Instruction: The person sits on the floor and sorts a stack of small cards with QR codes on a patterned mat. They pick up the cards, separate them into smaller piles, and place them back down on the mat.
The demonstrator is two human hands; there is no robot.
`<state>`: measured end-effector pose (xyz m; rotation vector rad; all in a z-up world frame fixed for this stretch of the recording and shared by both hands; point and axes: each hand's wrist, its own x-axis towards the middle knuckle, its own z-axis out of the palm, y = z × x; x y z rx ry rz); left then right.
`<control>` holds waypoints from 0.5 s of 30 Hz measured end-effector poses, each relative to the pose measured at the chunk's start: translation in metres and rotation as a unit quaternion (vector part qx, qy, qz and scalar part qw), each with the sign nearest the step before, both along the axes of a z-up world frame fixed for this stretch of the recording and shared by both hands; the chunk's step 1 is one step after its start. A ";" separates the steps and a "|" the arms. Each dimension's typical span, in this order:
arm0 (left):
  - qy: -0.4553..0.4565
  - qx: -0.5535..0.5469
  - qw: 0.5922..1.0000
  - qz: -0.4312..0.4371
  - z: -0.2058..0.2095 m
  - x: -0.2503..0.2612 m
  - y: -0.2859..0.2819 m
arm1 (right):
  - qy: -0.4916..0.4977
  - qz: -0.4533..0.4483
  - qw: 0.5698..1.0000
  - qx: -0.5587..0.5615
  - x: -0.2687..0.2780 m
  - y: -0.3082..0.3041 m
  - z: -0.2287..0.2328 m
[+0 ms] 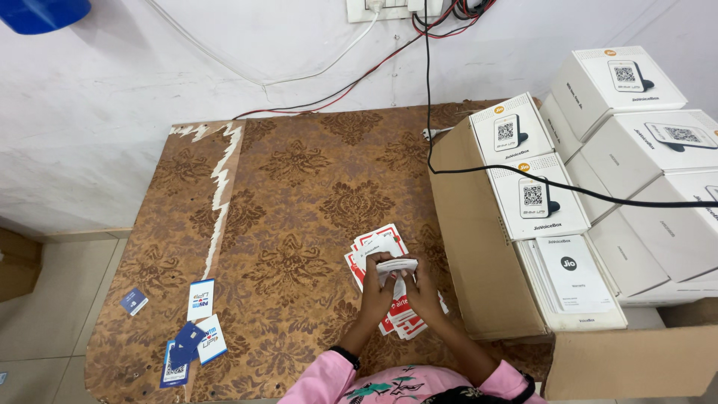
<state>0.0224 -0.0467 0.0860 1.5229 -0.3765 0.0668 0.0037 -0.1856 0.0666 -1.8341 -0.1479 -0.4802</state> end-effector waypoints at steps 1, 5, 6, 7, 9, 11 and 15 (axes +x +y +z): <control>-0.002 0.003 1.000 0.004 -0.003 0.000 -0.002 | 0.026 -0.013 0.999 -0.013 0.002 -0.002 -0.011; 0.112 0.054 0.992 -0.019 -0.019 0.002 0.003 | 0.166 -0.035 0.985 -0.006 0.007 -0.008 -0.056; 0.096 0.071 0.993 -0.010 -0.025 0.004 0.004 | 0.154 -0.040 0.987 -0.022 0.007 -0.010 -0.064; 0.080 0.088 0.993 -0.001 -0.032 0.003 0.005 | 0.142 -0.045 0.988 -0.037 0.006 -0.011 -0.069; 0.051 0.109 0.993 0.009 -0.046 0.001 0.005 | 0.108 -0.056 0.993 -0.006 0.004 -0.012 -0.074; 0.026 0.120 0.992 0.010 -0.058 0.002 0.005 | 0.087 -0.064 0.994 -0.002 0.006 -0.013 -0.074; 0.079 0.180 0.980 0.029 -0.070 0.006 0.008 | 0.070 -0.040 0.995 -0.054 0.005 -0.015 -0.065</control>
